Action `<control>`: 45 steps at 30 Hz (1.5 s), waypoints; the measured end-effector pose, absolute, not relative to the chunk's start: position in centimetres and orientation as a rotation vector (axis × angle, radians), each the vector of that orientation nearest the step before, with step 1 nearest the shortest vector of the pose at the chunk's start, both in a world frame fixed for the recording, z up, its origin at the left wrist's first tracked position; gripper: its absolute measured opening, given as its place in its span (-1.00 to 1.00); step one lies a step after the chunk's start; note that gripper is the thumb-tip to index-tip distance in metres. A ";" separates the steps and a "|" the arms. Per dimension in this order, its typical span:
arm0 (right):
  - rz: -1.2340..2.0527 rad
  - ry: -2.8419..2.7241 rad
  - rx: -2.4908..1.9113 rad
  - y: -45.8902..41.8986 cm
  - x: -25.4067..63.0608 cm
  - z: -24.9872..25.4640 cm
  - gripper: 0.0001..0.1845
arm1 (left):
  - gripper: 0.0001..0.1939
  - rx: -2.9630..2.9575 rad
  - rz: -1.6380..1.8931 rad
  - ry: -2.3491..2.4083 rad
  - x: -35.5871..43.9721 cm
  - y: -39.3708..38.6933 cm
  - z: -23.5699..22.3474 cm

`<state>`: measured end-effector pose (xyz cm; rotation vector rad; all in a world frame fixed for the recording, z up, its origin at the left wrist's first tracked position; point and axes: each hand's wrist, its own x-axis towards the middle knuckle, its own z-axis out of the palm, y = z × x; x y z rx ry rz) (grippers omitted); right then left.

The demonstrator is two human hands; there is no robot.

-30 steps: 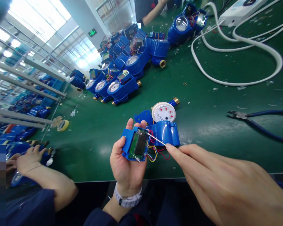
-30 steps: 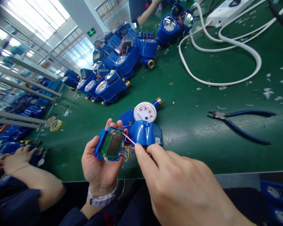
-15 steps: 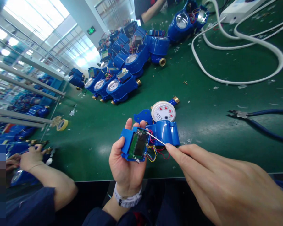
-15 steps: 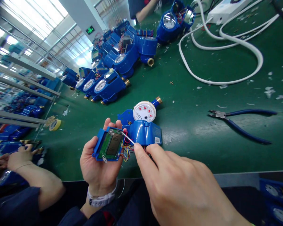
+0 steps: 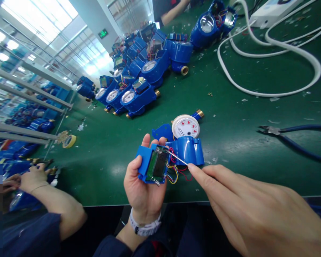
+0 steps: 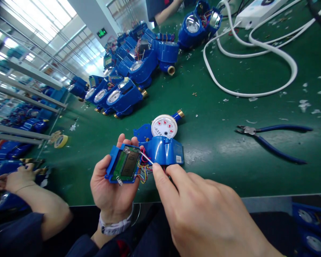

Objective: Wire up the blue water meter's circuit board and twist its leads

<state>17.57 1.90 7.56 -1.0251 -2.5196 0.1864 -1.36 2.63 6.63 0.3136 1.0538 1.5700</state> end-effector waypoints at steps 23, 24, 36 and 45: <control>0.018 -2.562 -1.083 1.3 18.2 8.2 -0.45 | -0.36 0.586 1.661 1.035 0.3 2.1 6.3; 0.006 -2.551 -1.078 1.3 18.2 8.1 -0.45 | -0.25 0.652 1.659 1.029 0.3 2.0 6.2; -0.086 -2.543 -1.135 1.4 18.9 8.9 -0.54 | -0.28 0.921 1.637 1.093 -0.2 2.1 5.3; 0.010 -2.500 -1.030 1.8 18.9 8.2 -0.55 | -0.54 0.650 1.704 1.073 0.2 2.5 6.3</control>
